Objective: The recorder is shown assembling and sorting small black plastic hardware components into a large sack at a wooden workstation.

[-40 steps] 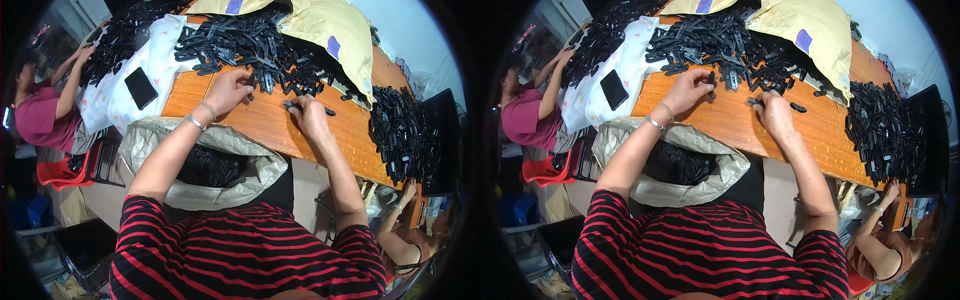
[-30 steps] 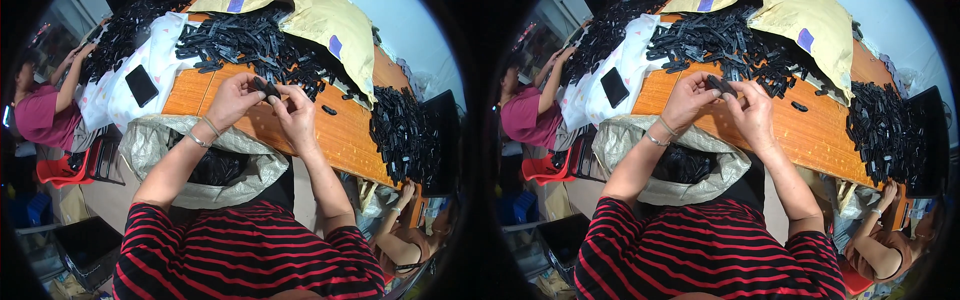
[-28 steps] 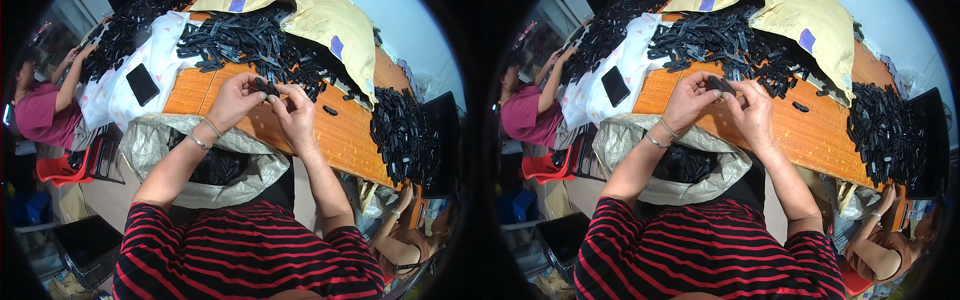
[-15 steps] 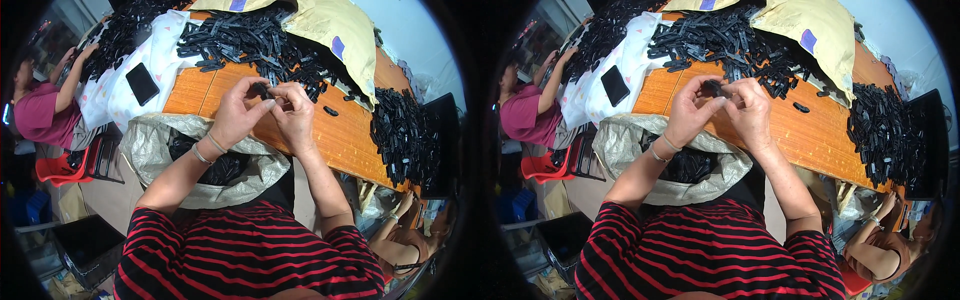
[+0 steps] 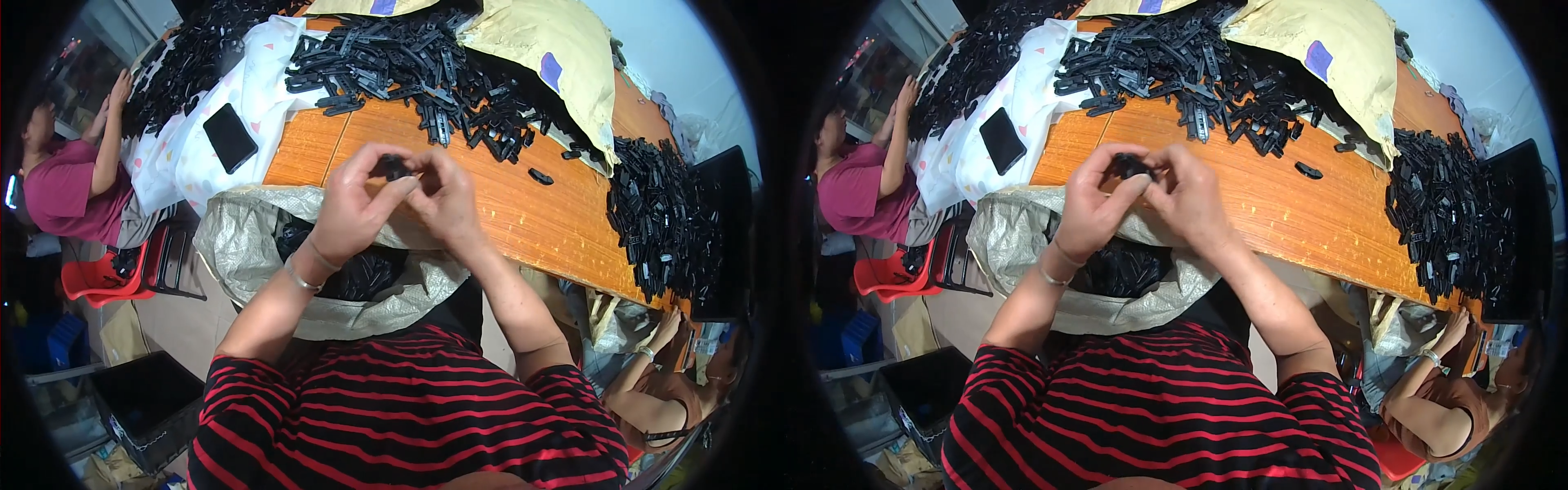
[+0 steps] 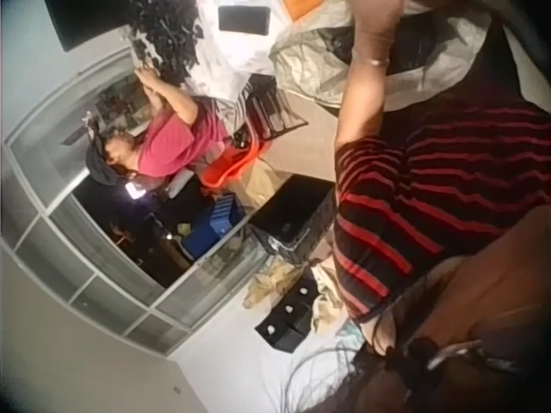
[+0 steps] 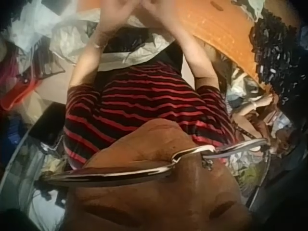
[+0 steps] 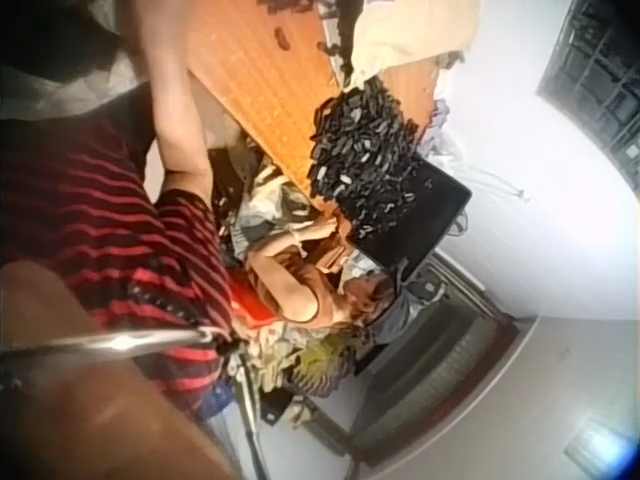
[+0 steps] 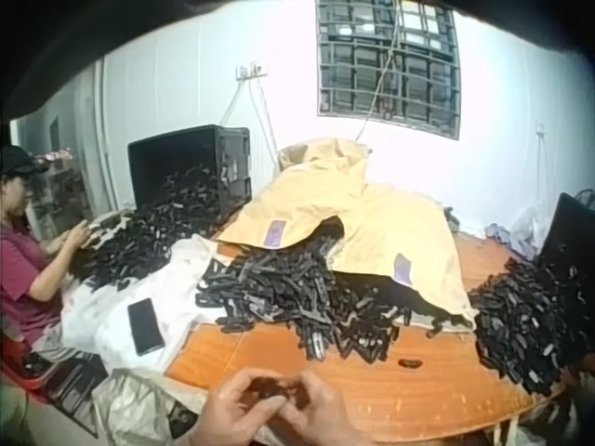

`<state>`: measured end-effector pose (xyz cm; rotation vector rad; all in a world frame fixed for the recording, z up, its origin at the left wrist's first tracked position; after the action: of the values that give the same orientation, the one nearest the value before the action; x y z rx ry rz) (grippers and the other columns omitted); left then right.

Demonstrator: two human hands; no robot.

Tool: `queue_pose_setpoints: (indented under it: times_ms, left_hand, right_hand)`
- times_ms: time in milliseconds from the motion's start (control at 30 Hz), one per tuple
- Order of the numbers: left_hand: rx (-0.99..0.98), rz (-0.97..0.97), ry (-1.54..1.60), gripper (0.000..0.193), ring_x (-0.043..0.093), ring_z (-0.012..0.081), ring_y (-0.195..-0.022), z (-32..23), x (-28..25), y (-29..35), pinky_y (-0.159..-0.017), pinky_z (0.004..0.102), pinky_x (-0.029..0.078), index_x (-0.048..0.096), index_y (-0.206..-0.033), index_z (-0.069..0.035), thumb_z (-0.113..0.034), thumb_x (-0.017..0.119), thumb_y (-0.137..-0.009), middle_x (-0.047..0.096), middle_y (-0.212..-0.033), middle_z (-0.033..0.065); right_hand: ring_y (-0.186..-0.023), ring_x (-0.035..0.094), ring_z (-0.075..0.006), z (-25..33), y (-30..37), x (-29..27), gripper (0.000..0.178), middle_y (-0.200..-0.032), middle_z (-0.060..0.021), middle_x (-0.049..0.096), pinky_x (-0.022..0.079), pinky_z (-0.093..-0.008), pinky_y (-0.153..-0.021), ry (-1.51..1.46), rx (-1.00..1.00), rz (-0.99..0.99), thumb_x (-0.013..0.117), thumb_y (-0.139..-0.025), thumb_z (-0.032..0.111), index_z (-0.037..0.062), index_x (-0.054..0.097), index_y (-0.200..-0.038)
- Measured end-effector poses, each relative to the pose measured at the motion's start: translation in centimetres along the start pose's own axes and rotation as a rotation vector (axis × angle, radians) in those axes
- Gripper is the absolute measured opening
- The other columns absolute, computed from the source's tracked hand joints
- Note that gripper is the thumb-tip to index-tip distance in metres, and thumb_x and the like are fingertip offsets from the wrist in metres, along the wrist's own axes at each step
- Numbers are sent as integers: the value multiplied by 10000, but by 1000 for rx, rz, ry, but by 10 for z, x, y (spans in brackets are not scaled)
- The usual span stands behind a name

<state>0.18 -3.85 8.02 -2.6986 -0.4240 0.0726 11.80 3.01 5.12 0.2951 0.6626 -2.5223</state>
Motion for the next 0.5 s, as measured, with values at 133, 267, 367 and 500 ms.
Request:
queue_pose_setpoints:
  times_ms: [133,267,367,500]
  left_hand:
    - [-283,118,-142,102,598,79,-733,-1,-34,18,-655,222,478,613,-912,6,-96,622,-905,646,-794,32]
    - [-304,402,-488,121,608,106,-733,-2,-68,20,-685,248,481,637,-894,21,-98,618,-900,656,-790,53]
    - [-250,404,-583,144,636,156,-765,-3,-55,-1,-744,272,494,658,-986,18,-81,618,-890,677,-835,80]
    - [-5,331,-834,153,656,268,-814,42,-7,-60,-723,350,506,662,-1015,-51,-74,606,-875,667,-894,126]
  right_hand:
    - [-613,542,-65,18,18,29,299,-717,-13,606,456,-243,-558,-43,59,260,813,-760,172,22,623,-935]
    - [-638,593,-105,15,14,13,193,-720,-45,650,481,-273,-592,29,68,411,754,-823,182,29,658,-893]
    - [-646,623,-157,-22,-9,-40,130,-744,-104,666,497,-298,-612,253,18,132,690,-867,154,34,682,-917]
    - [-715,645,-289,-51,-36,-83,120,-816,-153,651,519,-364,-662,678,-4,16,659,-844,86,41,681,-953]
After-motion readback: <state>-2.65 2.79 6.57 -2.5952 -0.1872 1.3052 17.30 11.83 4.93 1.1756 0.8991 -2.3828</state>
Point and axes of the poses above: each hand's wrist, its own y-axis away from the middle knuckle, its own x-axis out of the palm, z = x × y, the point moved 6 cm from there along -y, towards the middle knuckle
